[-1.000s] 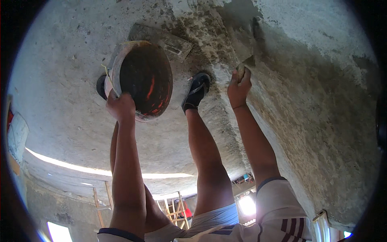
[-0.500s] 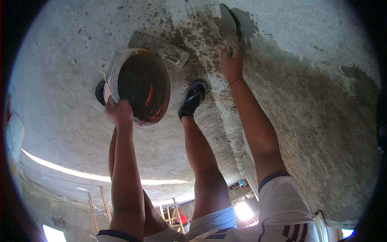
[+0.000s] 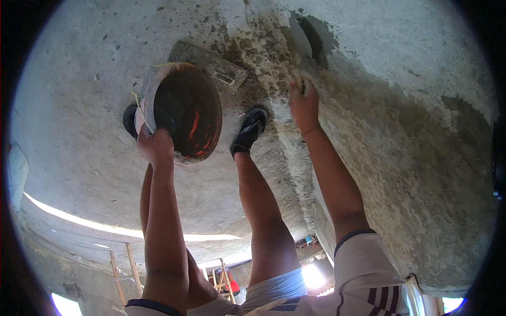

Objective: The person scoops mortar from a bucket using a trowel and spreads it onto the wall.

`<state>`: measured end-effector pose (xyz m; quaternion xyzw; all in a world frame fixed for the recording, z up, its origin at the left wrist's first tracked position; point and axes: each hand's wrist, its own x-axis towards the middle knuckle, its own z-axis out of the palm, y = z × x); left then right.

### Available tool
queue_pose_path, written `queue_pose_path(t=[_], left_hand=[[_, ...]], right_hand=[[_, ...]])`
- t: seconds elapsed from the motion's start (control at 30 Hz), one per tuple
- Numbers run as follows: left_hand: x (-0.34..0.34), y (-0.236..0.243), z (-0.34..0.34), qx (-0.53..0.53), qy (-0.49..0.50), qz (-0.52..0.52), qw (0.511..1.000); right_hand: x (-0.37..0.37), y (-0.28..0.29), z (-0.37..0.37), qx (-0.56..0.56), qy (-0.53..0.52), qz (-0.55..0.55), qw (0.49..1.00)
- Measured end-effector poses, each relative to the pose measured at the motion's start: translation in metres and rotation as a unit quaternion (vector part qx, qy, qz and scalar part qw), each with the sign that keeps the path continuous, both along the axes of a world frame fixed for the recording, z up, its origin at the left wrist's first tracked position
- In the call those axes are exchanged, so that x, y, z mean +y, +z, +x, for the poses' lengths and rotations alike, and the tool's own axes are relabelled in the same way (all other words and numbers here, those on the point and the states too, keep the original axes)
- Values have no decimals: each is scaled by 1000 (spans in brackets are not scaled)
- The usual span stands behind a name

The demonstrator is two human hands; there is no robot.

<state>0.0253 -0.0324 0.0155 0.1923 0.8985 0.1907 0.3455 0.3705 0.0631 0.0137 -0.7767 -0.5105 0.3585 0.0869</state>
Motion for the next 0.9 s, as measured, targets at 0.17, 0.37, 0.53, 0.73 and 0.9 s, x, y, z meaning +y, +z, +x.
queue_pose_path(t=[0.17,0.37,0.53,0.73,0.9], left_hand=[[-3,2,-3,11,-3,-7,1000],[-12,-13,-4,24,4,28,999],[-7,-7,2,35,-34,42,998],[-7,-12,4,36,-28,21,999],[-4,-1,3,14,-43,-37,998]], right_hand=[[28,-33,-15,-11,-53,1,999],[-6,23,-42,-22,-1,91,996],[-71,44,-84,125,68,-30,989],[-117,1,-130,40,312,-170,934],[-123,13,-147,27,397,-234,887]])
